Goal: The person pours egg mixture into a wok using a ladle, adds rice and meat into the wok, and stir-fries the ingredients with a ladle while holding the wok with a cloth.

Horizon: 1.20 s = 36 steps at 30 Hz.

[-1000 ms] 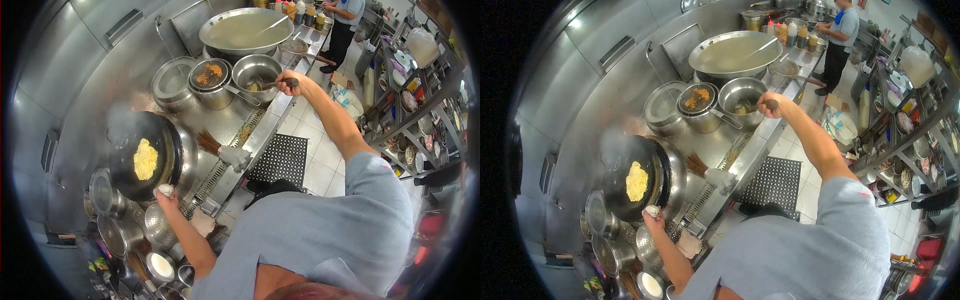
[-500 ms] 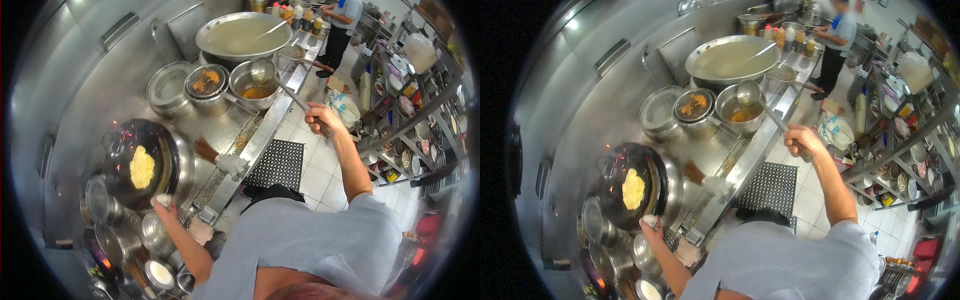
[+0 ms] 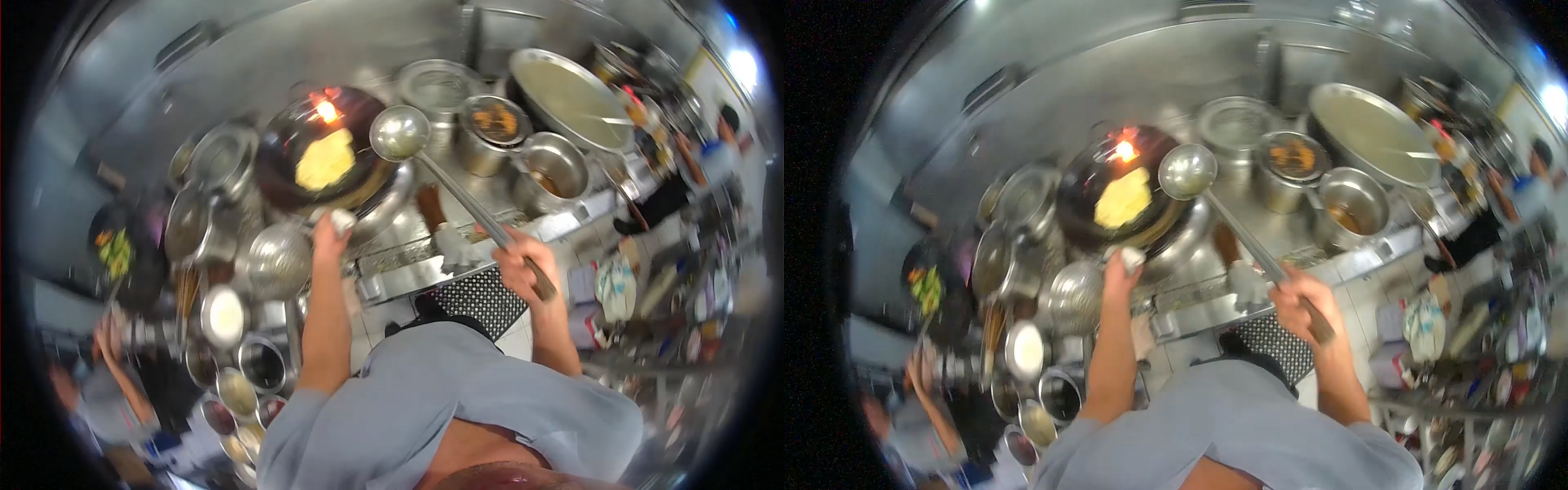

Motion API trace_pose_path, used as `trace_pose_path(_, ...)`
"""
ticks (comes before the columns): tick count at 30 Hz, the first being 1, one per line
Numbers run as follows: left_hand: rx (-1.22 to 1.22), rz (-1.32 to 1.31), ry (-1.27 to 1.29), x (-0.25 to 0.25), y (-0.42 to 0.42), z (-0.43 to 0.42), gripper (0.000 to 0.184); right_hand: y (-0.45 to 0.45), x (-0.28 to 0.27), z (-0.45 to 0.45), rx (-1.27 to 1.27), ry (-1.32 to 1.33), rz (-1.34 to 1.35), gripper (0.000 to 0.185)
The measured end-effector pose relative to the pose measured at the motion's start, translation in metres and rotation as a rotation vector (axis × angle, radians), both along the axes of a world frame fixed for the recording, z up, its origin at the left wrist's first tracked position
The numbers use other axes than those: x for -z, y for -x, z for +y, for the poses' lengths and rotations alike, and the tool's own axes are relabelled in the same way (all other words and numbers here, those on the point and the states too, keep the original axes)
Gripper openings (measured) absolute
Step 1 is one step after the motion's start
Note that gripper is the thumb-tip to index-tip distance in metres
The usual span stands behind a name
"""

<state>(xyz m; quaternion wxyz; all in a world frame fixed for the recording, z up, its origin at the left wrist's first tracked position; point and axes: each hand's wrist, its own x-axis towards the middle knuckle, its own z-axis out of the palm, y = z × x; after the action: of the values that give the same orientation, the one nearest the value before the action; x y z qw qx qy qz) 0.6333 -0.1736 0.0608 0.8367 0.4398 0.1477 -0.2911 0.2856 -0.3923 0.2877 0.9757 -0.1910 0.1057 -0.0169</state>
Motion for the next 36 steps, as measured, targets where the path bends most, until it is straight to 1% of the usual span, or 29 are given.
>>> trace_pose_path(1,0.021,-0.007,0.006,0.006,-0.002,-0.002,0.019,-0.034,0.012,-0.002,-0.025,0.132,0.028,0.052)
trace_pose_path(2,-0.003,-0.011,-0.003,-0.014,0.011,-0.003,0.018,-0.07,0.032,-0.006,-0.133,0.105,-0.031,0.046)
trace_pose_path(3,0.028,-0.072,-0.05,-0.011,0.012,-0.002,0.018,-0.108,0.037,0.001,-0.172,-0.039,0.011,0.04)
trace_pose_path(4,-0.027,0.007,-0.059,-0.037,0.024,-0.007,0.018,-0.141,0.06,0.003,-0.174,0.086,0.023,0.032)
trace_pose_path(5,-0.037,0.016,-0.066,-0.065,0.04,-0.004,0.017,-0.161,0.06,0.019,-0.079,0.293,0.126,0.028)
trace_pose_path(6,-0.037,0.022,-0.079,-0.086,0.053,0.0,0.017,-0.17,0.056,0.033,-0.049,0.598,0.191,0.031)
trace_pose_path(8,-0.108,0.013,-0.11,-0.105,0.062,0.002,0.017,-0.164,0.041,0.056,-0.052,0.852,0.268,0.039)
trace_pose_path(9,-0.101,0.011,-0.117,-0.101,0.059,0.004,0.016,-0.159,0.038,0.054,-0.066,0.855,0.262,0.039)
trace_pose_path(11,-0.118,0.04,-0.133,-0.101,0.064,0.01,0.015,-0.139,0.035,0.033,-0.238,1.06,0.229,0.051)
trace_pose_path(13,-0.079,0.041,-0.11,-0.1,0.063,0.011,0.015,-0.115,0.004,0.015,-0.391,1.189,0.243,0.061)
trace_pose_path(14,-0.084,0.071,-0.07,-0.116,0.077,0.014,0.014,-0.108,-0.009,0.005,-0.385,1.201,0.23,0.061)
trace_pose_path(16,-0.009,0.02,0.012,-0.128,0.084,0.016,0.014,-0.099,-0.029,-0.008,-0.62,1.508,0.223,0.063)
trace_pose_path(17,-0.021,0.012,-0.024,-0.134,0.084,0.015,0.014,-0.105,-0.045,-0.008,-0.753,1.593,0.202,0.064)
trace_pose_path(18,-0.03,0.004,-0.06,-0.139,0.08,0.013,0.015,-0.116,-0.047,-0.004,-0.75,1.583,0.207,0.064)
trace_pose_path(20,0.002,0.022,-0.05,-0.105,0.063,0.012,0.016,-0.135,-0.041,0.01,-0.796,2.04,0.028,0.069)
trace_pose_path(22,-0.02,0.015,-0.1,-0.081,0.063,0.01,0.019,-0.168,0.023,0.001,-0.669,2.261,-0.025,0.073)
trace_pose_path(23,-0.005,0.013,-0.151,-0.067,0.073,0.013,0.023,-0.168,0.017,0.011,-0.66,2.264,-0.017,0.073)
trace_pose_path(24,0.031,-0.099,-0.196,-0.057,0.09,0.016,0.027,-0.166,0.006,0.025,-0.629,2.244,0.153,0.071)
trace_pose_path(25,-0.042,-0.12,-0.181,-0.028,0.103,0.017,0.028,-0.162,0.003,0.035,-0.602,2.212,0.316,0.07)
trace_pose_path(26,-0.015,0.024,-0.248,-0.066,0.128,0.022,0.026,-0.151,0.01,0.031,-0.596,2.22,0.303,0.07)
trace_pose_path(27,-0.023,0.009,-0.155,-0.035,0.13,0.027,0.027,-0.137,0.02,0.017,-0.453,2.186,0.181,0.069)
trace_pose_path(28,-0.093,-0.095,-0.132,-0.072,0.143,0.027,0.028,-0.132,0.02,0.013,-0.322,2.136,0.066,0.068)
trace_pose_path(29,-0.174,-0.084,-0.134,-0.073,0.13,0.024,0.03,-0.133,0.017,0.011,-0.329,2.141,0.055,0.068)
trace_pose_path(30,-0.252,-0.063,-0.142,-0.072,0.114,0.02,0.033,-0.127,0.005,0.016,-0.297,2.065,0.108,0.068)
trace_pose_path(31,-0.23,-0.063,-0.119,-0.076,0.097,0.017,0.02,-0.119,0.002,0.02,-0.273,1.986,0.169,0.068)
trace_pose_path(32,-0.228,-0.064,-0.106,-0.089,0.081,0.01,0.011,-0.124,0.009,0.022,-0.297,1.979,0.176,0.068)
trace_pose_path(34,-0.178,-0.075,-0.103,-0.067,0.041,0.001,0.011,-0.158,0.029,0.019,-0.181,2.07,0.147,0.067)
trace_pose_path(35,-0.111,-0.046,-0.134,-0.064,0.029,0.001,0.013,-0.174,0.041,0.018,-0.184,2.066,0.142,0.067)
trace_pose_path(36,-0.115,-0.047,-0.14,-0.064,0.029,0.004,0.013,-0.189,0.055,0.017,-0.178,2.105,0.125,0.067)
